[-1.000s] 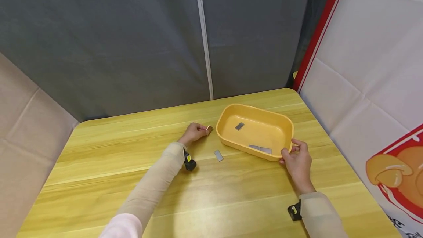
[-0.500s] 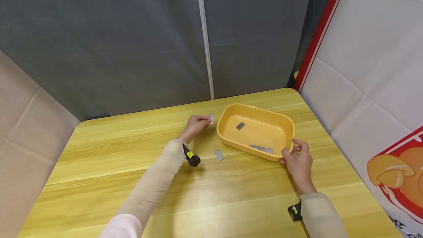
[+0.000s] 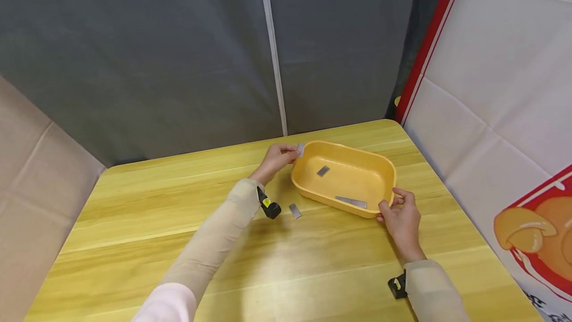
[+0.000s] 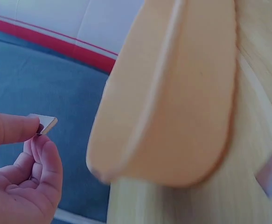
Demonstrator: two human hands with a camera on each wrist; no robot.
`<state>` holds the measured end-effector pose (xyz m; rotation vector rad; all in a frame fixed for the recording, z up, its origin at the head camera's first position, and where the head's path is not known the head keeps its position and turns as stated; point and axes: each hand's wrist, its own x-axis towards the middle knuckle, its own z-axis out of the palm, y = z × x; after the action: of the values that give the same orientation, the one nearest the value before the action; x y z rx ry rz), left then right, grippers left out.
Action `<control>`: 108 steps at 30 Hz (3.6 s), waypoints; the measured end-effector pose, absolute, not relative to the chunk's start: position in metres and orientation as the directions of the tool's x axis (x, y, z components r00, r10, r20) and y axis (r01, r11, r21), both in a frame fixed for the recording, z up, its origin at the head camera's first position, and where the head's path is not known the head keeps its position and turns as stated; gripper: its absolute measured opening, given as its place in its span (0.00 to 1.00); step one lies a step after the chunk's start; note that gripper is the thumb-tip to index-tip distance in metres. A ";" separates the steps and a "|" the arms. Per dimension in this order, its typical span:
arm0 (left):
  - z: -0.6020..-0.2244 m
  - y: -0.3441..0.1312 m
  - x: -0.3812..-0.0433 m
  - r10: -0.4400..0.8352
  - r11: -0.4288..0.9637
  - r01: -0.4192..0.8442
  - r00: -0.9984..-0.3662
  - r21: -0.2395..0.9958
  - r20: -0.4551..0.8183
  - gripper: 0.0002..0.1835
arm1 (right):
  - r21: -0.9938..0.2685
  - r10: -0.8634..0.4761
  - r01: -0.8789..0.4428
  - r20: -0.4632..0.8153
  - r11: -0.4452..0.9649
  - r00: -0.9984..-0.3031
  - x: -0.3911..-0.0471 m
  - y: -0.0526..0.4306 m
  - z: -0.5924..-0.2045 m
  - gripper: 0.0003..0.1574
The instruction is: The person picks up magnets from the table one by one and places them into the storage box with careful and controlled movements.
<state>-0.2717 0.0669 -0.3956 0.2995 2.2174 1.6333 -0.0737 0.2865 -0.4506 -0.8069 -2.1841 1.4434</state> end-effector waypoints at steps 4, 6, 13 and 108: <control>-0.390 0.085 -0.270 0.410 0.324 -0.022 -0.898 0.946 -0.161 0.11 | -0.916 0.647 0.244 0.022 0.319 -0.762 -0.073 0.288 -0.451 0.27; -0.388 0.094 -0.268 0.430 0.325 -0.011 -0.889 0.946 -0.158 0.11 | -0.917 0.647 0.240 0.025 0.318 -0.762 -0.073 0.288 -0.451 0.28; -0.389 0.120 -0.260 0.500 0.344 0.029 -0.852 0.939 -0.157 0.11 | -0.924 0.645 0.231 0.021 0.305 -0.764 -0.070 0.287 -0.451 0.28; -0.393 0.087 -0.269 0.658 0.172 -0.268 -0.685 0.948 -0.313 0.19 | -0.927 0.595 0.161 0.079 0.340 -0.800 -0.076 0.268 -0.455 0.26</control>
<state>-0.2695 0.0874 -0.3929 0.3736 1.7205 1.6084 -0.0756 0.2685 -0.4547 -0.6641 -2.2040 1.4553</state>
